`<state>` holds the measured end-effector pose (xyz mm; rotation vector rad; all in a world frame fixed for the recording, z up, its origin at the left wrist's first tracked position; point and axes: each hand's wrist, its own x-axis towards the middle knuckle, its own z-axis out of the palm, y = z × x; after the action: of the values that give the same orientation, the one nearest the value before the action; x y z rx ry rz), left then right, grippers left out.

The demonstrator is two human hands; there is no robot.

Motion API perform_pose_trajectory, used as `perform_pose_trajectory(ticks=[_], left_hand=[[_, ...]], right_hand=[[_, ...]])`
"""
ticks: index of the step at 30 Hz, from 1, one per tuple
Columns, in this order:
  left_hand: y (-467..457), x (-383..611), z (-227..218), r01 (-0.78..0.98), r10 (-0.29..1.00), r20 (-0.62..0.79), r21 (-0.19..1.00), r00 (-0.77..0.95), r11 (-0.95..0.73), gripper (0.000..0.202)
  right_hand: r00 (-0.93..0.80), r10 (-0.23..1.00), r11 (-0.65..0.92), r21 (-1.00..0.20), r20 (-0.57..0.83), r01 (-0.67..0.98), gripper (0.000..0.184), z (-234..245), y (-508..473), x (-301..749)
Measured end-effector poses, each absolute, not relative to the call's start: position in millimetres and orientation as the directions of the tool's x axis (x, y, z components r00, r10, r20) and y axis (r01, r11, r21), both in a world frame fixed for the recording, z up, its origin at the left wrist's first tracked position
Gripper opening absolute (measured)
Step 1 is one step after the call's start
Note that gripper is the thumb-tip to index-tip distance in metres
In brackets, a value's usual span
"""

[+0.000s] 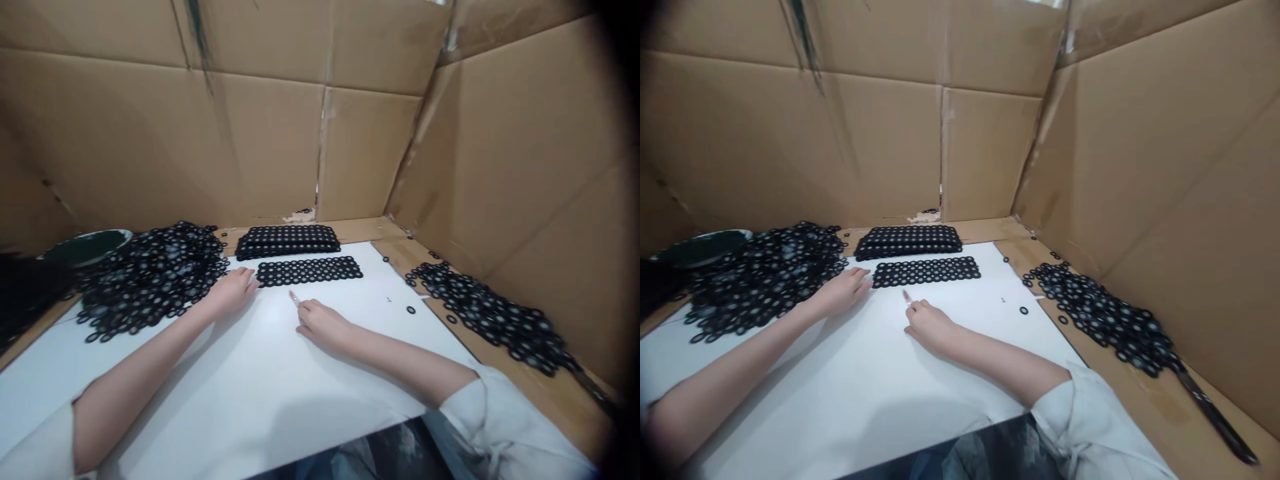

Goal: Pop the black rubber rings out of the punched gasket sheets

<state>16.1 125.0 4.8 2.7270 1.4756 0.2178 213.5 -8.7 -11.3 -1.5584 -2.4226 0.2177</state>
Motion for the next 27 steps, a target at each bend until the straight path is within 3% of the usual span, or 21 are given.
perform_pose_trajectory(ticks=[5,10,16,19,22,27], left_hand=[[153.3,52.4,-15.4,0.896,0.910,0.162,0.176,0.382,-0.408,0.042],[159.8,58.5,-22.5,0.879,0.950,0.165,0.363,0.265,-0.308,0.030],[132.5,57.3,-20.1,0.736,0.939,0.198,0.584,0.281,-0.343,0.053],[110.3,42.4,-3.4,0.528,0.889,0.108,0.770,0.445,-0.358,0.042],[91.8,14.1,13.4,0.394,0.808,-0.014,0.878,0.589,-0.272,0.031],[83.0,-34.5,20.6,0.304,0.812,-0.164,0.953,0.560,-0.017,0.030]], right_hand=[[-0.188,0.972,0.225,-0.311,0.143,0.923,0.026,-16.2,-8.2,233.0],[-0.157,0.982,0.188,-0.458,0.104,0.869,0.025,-19.1,-2.7,259.5],[0.233,0.911,0.042,-0.639,0.340,0.768,0.018,-14.5,27.6,303.6],[0.347,0.876,-0.031,-0.681,0.334,0.732,0.018,-12.1,47.2,332.1],[0.369,0.891,-0.063,-0.733,0.265,0.678,0.025,-17.1,63.7,346.6],[0.225,0.971,-0.051,-0.847,0.082,0.529,0.030,-29.2,83.9,329.4]])
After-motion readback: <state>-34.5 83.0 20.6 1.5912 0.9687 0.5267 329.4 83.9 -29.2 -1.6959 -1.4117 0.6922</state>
